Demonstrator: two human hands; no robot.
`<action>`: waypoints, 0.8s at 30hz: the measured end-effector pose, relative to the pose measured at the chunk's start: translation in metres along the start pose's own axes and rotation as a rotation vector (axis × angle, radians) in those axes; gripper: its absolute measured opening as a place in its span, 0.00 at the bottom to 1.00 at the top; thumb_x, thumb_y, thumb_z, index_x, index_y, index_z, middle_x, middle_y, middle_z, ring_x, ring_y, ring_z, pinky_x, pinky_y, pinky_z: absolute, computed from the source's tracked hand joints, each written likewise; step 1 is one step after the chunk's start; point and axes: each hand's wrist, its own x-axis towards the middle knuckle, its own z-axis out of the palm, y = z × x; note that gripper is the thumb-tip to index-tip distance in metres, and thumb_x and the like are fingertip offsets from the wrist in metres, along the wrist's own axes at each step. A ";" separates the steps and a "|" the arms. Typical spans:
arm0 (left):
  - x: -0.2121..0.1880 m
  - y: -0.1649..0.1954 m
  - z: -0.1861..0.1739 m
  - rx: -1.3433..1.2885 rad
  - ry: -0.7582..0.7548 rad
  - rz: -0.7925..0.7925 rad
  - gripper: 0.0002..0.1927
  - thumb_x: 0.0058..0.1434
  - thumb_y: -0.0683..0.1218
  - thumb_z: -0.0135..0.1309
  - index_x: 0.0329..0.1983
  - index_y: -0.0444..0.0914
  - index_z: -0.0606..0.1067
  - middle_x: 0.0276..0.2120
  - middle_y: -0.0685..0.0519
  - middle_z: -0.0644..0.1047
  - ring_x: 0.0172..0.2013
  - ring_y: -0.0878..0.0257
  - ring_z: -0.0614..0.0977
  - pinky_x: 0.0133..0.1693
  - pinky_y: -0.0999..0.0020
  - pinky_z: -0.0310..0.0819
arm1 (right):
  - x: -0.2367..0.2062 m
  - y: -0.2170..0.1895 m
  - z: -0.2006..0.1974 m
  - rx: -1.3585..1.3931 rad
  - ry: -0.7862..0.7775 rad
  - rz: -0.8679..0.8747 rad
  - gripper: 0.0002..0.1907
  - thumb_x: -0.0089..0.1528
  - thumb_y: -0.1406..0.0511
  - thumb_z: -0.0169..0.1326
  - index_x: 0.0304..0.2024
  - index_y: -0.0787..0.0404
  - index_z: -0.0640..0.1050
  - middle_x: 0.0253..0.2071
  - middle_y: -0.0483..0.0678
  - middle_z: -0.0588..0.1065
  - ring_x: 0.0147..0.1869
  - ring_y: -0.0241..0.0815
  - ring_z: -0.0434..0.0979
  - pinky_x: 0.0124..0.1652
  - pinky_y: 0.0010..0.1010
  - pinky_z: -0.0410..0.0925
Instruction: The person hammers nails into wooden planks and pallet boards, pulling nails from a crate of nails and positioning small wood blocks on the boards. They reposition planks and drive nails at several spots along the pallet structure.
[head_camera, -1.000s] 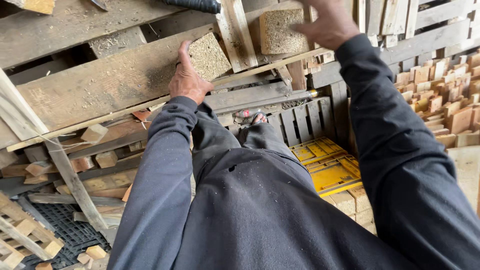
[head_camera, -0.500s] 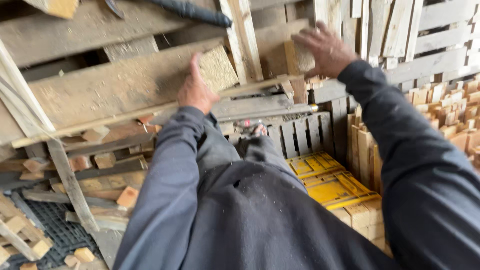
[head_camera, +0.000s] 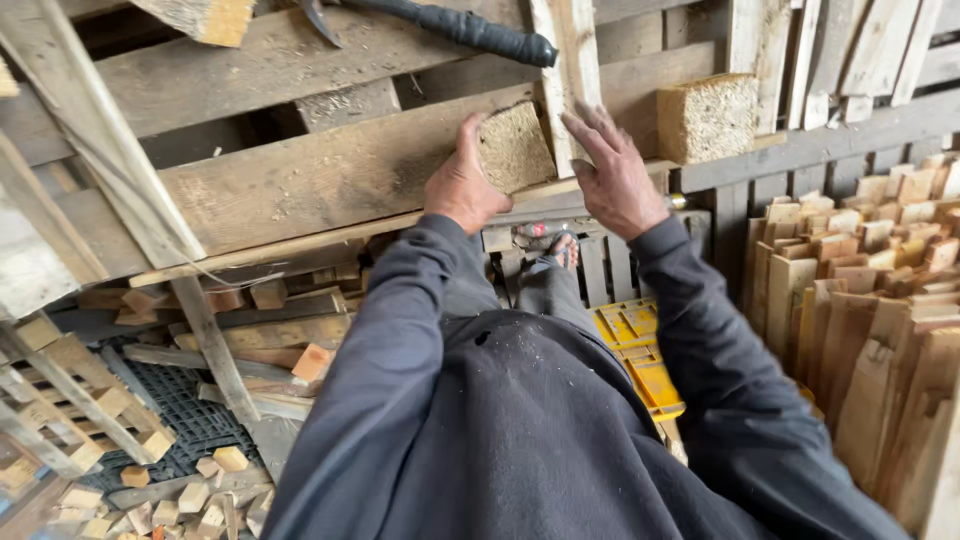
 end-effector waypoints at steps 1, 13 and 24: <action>0.002 -0.004 -0.013 -0.080 -0.043 0.017 0.63 0.44 0.47 0.76 0.73 0.51 0.44 0.52 0.39 0.78 0.44 0.47 0.83 0.52 0.55 0.80 | -0.003 -0.008 0.007 0.234 0.072 0.035 0.31 0.66 0.68 0.49 0.73 0.52 0.66 0.76 0.53 0.65 0.80 0.50 0.64 0.75 0.45 0.63; -0.004 -0.006 -0.067 -0.660 -0.309 -0.204 0.60 0.45 0.43 0.68 0.77 0.38 0.46 0.41 0.45 0.78 0.21 0.68 0.67 0.19 0.73 0.61 | -0.026 -0.036 0.043 0.368 -0.069 0.085 0.24 0.68 0.65 0.49 0.68 0.62 0.70 0.54 0.53 0.80 0.54 0.46 0.83 0.54 0.33 0.73; -0.010 0.016 0.015 0.201 -0.092 0.204 0.59 0.42 0.42 0.71 0.71 0.52 0.47 0.56 0.33 0.74 0.49 0.39 0.81 0.50 0.50 0.76 | -0.086 0.007 0.061 0.320 -0.188 0.275 0.20 0.66 0.61 0.53 0.59 0.61 0.76 0.44 0.62 0.79 0.50 0.60 0.81 0.46 0.43 0.71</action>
